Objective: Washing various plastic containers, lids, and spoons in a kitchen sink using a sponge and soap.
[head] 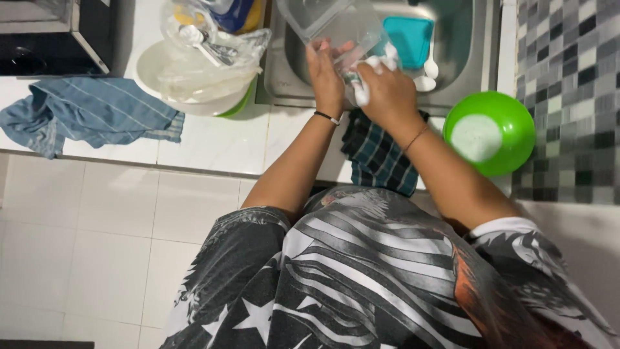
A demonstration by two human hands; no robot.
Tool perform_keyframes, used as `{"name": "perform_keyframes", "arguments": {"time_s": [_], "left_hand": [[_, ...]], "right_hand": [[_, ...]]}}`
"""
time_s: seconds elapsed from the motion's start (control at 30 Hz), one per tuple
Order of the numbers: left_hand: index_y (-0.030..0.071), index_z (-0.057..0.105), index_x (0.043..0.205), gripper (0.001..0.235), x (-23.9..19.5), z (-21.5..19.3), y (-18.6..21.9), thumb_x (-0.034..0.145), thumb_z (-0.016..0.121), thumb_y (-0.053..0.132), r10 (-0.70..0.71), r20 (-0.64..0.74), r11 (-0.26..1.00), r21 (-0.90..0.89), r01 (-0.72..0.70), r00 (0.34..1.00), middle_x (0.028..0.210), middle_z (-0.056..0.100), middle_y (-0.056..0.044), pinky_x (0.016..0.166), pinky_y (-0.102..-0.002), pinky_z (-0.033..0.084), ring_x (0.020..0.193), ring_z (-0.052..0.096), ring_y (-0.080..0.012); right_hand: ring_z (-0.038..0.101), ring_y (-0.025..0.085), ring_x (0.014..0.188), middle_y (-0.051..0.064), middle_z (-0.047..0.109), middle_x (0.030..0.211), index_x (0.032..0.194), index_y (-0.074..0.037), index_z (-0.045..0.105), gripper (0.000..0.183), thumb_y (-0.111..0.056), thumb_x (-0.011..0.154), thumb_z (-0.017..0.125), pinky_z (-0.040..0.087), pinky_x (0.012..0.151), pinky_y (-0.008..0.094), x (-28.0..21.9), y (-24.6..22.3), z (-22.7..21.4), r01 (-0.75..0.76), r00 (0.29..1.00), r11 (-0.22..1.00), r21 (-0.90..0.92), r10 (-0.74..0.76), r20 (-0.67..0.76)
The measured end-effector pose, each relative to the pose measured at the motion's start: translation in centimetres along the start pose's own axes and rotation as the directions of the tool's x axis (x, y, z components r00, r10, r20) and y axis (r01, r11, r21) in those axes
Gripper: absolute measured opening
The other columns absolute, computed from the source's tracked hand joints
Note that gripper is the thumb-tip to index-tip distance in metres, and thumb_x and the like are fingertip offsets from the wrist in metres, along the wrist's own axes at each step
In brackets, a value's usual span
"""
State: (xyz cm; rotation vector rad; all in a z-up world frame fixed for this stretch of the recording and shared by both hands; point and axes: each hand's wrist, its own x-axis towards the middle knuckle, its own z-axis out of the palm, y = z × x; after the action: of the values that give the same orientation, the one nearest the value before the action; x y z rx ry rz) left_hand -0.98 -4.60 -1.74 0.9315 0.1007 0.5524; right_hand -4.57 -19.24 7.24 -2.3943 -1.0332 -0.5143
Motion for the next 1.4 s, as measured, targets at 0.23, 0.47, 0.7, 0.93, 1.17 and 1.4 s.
{"name": "perform_keyframes", "arguments": {"time_s": [0.23,0.47,0.7,0.93,1.17,1.4], "left_hand": [[0.008,0.04,0.136,0.041,2.4,-0.1,1.9,0.109,0.044,0.039,-0.08,-0.013,0.997,-0.016,0.08,0.997,0.111,0.07,-0.021,0.064,-0.039,0.062,0.089,0.074,-0.029],[0.016,0.038,0.144,0.049,4.0,-0.4,0.3,0.104,0.052,0.04,-0.252,0.017,0.967,0.055,0.251,0.968,0.117,0.068,-0.012,0.062,-0.036,0.062,0.086,0.074,-0.025],[0.01,0.053,0.143,0.035,4.3,-3.0,-7.2,0.121,0.056,0.037,0.035,0.136,0.945,0.318,-0.077,0.99,0.114,0.067,-0.014,0.083,-0.035,0.054,0.094,0.062,-0.0186],[0.017,0.042,0.145,0.051,2.8,0.3,0.9,0.103,0.052,0.045,-0.282,0.065,0.951,0.155,0.269,0.957,0.113,0.066,-0.013,0.054,-0.032,0.059,0.086,0.068,-0.0203],[0.01,0.053,0.139,0.043,3.2,-4.0,-5.0,0.116,0.051,0.046,-0.109,0.08,0.948,0.308,0.079,0.991,0.108,0.064,-0.013,0.06,-0.029,0.055,0.087,0.063,-0.017],[0.007,0.041,0.14,0.051,3.1,-0.2,2.1,0.103,0.049,0.041,-0.362,0.035,0.851,0.422,0.314,0.932,0.107,0.071,-0.012,0.054,-0.037,0.059,0.082,0.069,-0.0249]], "right_hand": [[0.068,0.038,0.076,0.015,0.071,0.094,0.115,-0.011,0.07,0.023,-0.021,0.094,0.071,0.052,0.06,0.049,2.7,1.9,1.2,-0.085,0.996,0.978,-0.188,0.083,-0.021],[0.068,0.04,0.087,0.016,0.072,0.102,0.117,-0.016,0.07,0.027,-0.025,0.091,0.073,0.053,0.068,0.05,5.9,4.9,-2.0,-0.218,0.947,0.969,0.115,0.182,0.265],[0.069,0.04,0.089,0.017,0.072,0.1,0.114,-0.011,0.072,0.034,-0.014,0.08,0.074,0.055,0.074,0.051,7.3,4.9,2.2,-0.099,0.988,0.979,-0.177,0.117,0.099],[0.067,0.039,0.084,0.016,0.072,0.098,0.111,-0.011,0.073,0.02,-0.019,0.092,0.075,0.054,0.068,0.05,8.3,4.3,2.7,-0.119,0.992,0.992,-0.037,0.121,0.033],[0.068,0.039,0.084,0.017,0.071,0.091,0.099,-0.01,0.072,0.021,-0.022,0.082,0.075,0.053,0.065,0.052,8.1,4.4,3.8,-0.077,0.971,0.99,-0.121,0.102,0.217],[0.069,0.041,0.096,0.018,0.072,0.102,0.113,-0.01,0.07,0.026,-0.018,0.088,0.072,0.054,0.073,0.05,8.1,4.3,2.0,-0.048,0.996,0.995,-0.084,0.054,0.069]]}}
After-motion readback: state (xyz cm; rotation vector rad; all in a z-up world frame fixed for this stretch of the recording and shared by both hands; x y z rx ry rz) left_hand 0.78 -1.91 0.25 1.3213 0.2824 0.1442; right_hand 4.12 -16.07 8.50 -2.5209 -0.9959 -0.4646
